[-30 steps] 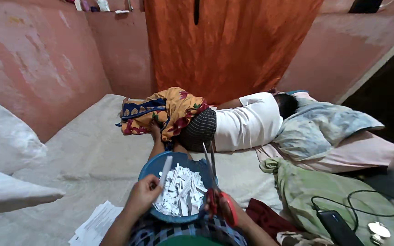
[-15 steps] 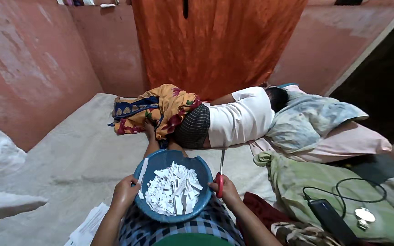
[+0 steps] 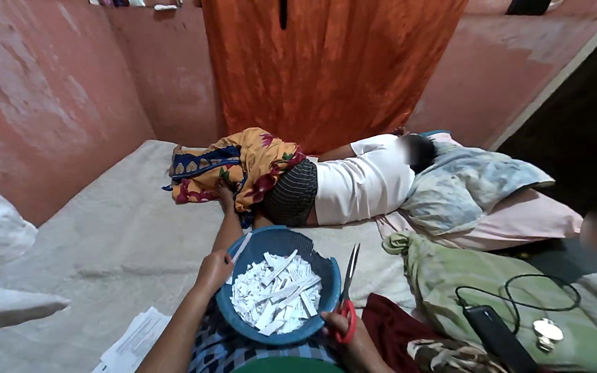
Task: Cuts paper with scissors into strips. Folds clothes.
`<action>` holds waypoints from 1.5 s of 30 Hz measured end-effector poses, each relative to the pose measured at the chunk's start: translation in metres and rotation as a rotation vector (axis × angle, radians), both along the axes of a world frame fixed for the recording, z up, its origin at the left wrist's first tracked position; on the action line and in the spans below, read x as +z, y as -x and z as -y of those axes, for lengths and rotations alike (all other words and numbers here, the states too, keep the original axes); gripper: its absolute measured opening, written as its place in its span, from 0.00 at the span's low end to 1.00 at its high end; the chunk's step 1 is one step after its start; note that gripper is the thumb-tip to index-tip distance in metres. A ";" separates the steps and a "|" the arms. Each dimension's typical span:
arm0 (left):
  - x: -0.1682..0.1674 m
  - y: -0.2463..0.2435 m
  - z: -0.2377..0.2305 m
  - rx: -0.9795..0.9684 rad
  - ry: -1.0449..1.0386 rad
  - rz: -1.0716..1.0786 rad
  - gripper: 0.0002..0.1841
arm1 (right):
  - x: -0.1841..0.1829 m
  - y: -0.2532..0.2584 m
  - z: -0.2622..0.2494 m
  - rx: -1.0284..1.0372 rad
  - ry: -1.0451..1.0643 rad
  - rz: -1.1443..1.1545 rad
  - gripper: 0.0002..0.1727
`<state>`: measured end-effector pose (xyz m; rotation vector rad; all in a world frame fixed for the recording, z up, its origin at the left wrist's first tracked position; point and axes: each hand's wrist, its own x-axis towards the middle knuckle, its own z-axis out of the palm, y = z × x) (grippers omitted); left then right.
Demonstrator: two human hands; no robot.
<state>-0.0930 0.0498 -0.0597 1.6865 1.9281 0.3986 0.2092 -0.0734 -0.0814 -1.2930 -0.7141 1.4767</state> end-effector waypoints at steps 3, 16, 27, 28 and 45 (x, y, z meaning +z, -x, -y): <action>0.009 -0.015 -0.006 -0.016 0.002 -0.036 0.14 | -0.008 -0.005 0.002 -0.032 0.043 -0.070 0.02; 0.022 -0.039 -0.007 -0.089 -0.031 -0.077 0.14 | -0.003 -0.024 0.021 -0.083 0.040 -0.030 0.04; 0.025 0.011 0.032 0.162 0.021 -0.187 0.13 | -0.021 -0.003 -0.024 0.249 0.109 0.042 0.10; 0.020 0.014 0.036 0.174 0.011 -0.183 0.14 | -0.021 -0.003 -0.027 0.264 0.092 0.070 0.11; -0.017 0.026 0.052 0.153 -0.224 -0.099 0.14 | -0.030 -0.009 -0.026 0.293 0.000 0.082 0.13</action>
